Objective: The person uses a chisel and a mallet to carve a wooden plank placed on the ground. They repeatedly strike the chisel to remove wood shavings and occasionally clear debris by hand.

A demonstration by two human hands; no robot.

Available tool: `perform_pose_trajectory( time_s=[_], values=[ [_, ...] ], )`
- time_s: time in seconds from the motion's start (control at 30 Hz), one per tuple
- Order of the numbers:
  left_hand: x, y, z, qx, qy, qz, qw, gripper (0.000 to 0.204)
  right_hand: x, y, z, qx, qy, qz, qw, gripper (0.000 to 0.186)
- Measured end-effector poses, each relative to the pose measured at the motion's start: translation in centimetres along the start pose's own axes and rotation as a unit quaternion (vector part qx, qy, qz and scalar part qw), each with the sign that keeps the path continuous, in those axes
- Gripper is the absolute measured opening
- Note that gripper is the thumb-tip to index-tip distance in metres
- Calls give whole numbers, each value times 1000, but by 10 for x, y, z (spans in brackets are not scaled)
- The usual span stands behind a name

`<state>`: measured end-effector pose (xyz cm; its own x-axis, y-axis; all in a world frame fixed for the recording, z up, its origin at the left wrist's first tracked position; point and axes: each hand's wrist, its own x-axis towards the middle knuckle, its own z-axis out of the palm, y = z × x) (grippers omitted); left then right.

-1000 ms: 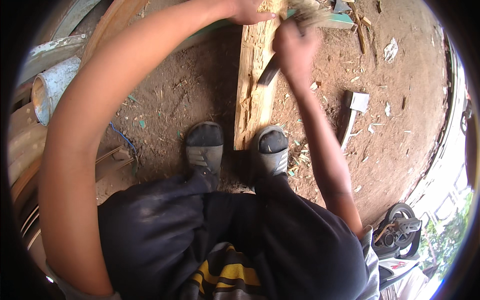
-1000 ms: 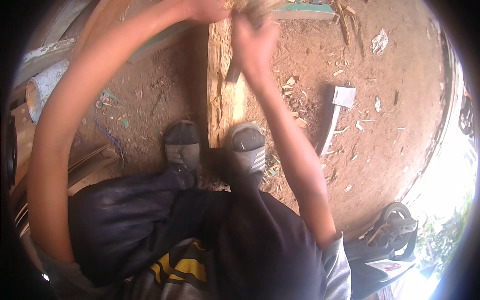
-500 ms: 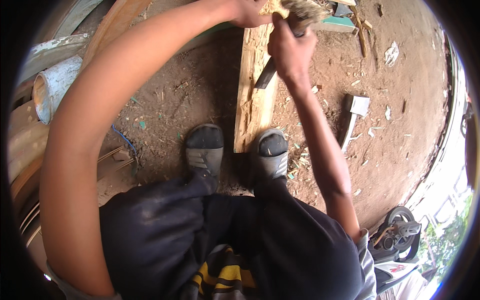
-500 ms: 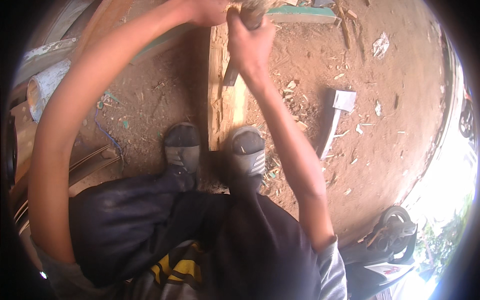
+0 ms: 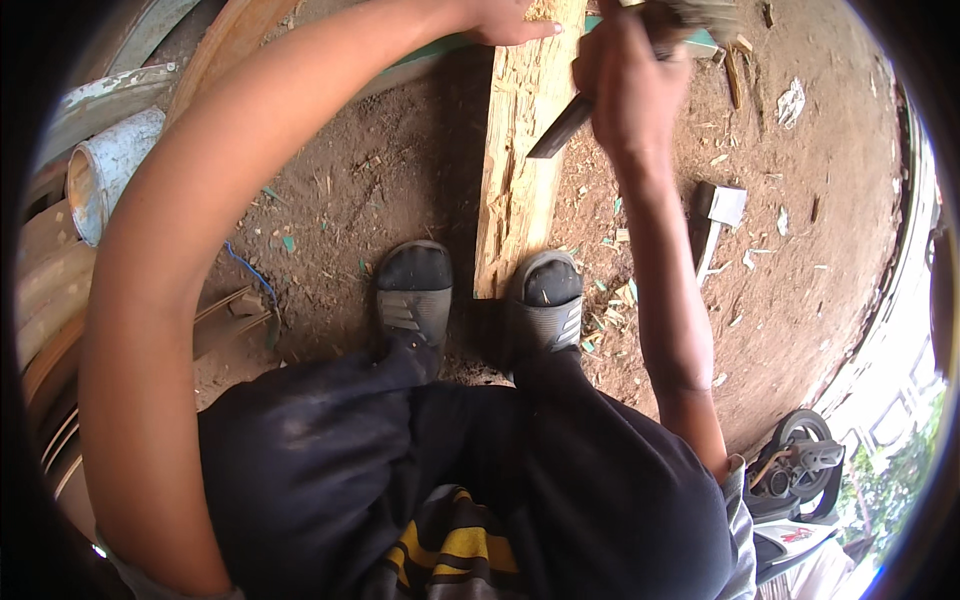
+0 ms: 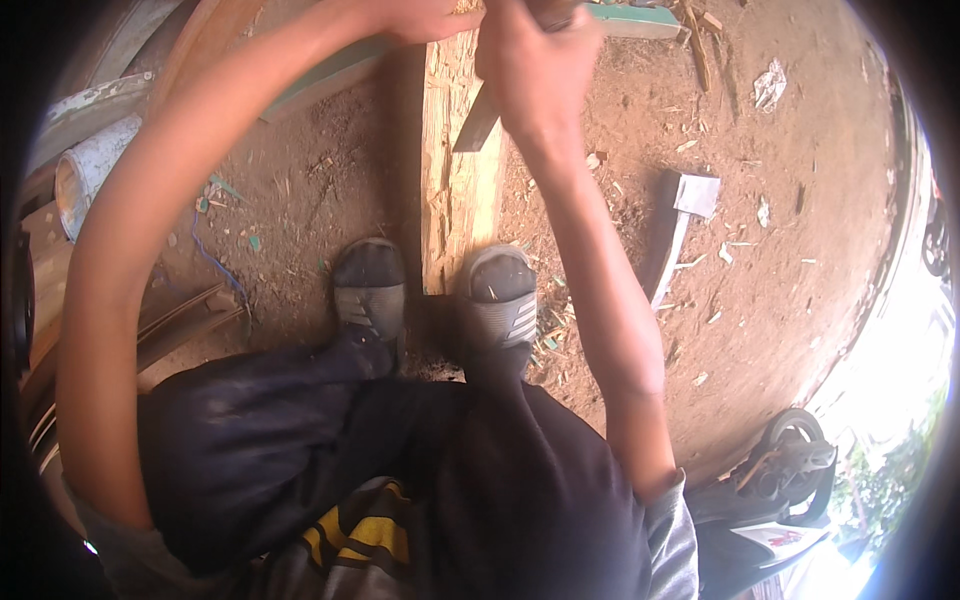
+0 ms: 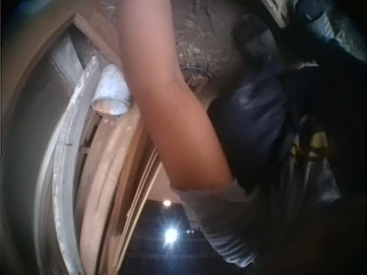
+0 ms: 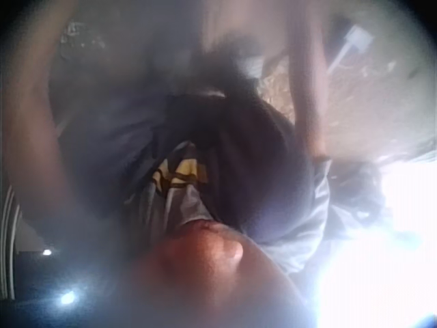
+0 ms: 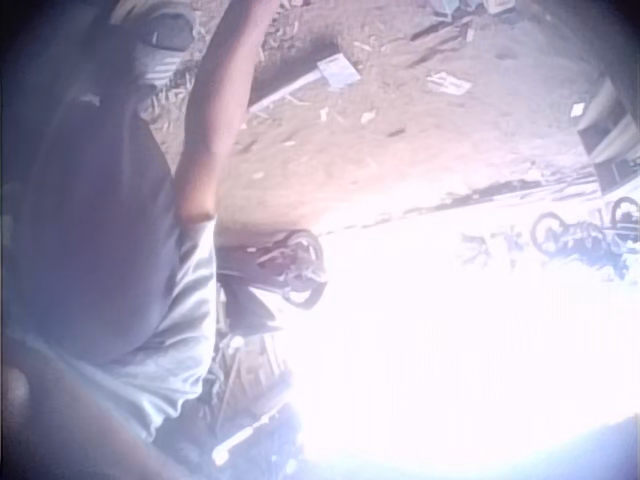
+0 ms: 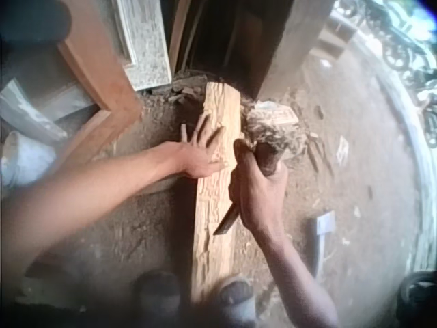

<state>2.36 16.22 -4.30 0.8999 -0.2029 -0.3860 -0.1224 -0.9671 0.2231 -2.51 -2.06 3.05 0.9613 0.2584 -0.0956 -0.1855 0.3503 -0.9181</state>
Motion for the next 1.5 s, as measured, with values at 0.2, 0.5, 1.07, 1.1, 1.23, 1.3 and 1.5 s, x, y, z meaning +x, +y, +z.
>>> perform_pose_trajectory(
  time_s=[0.2, 0.5, 1.07, 1.1, 1.23, 1.3, 1.5],
  values=[
    [-1, 4, -5, 8, -13, -14, 1000, 106, 3, -12, -5, -21, 3, 23, 1000, 18],
    [4, -1, 2, 19, -7, -3, 1000, 103, -22, -11, -13, -174, -153, -76, 970, 57],
    [2, 3, -1, 4, -8, -14, 1000, 107, 25, -65, -3, 129, -228, -36, 965, 78],
    [2, 3, 0, 0, -3, -13, 1000, 107, 28, -58, 7, 101, -107, -56, 988, 72],
    [3, 1, 5, 43, 8, 9, 999, 103, 45, -26, 36, 15, 27, -16, 999, 59],
    [4, -2, 8, 50, 8, 29, 998, 100, 54, -17, 37, 18, 23, -4, 1000, 58],
    [5, -3, 14, -9, 48, 1, 999, 99, 60, -25, 32, -35, -5, -69, 997, 58]
  ],
)
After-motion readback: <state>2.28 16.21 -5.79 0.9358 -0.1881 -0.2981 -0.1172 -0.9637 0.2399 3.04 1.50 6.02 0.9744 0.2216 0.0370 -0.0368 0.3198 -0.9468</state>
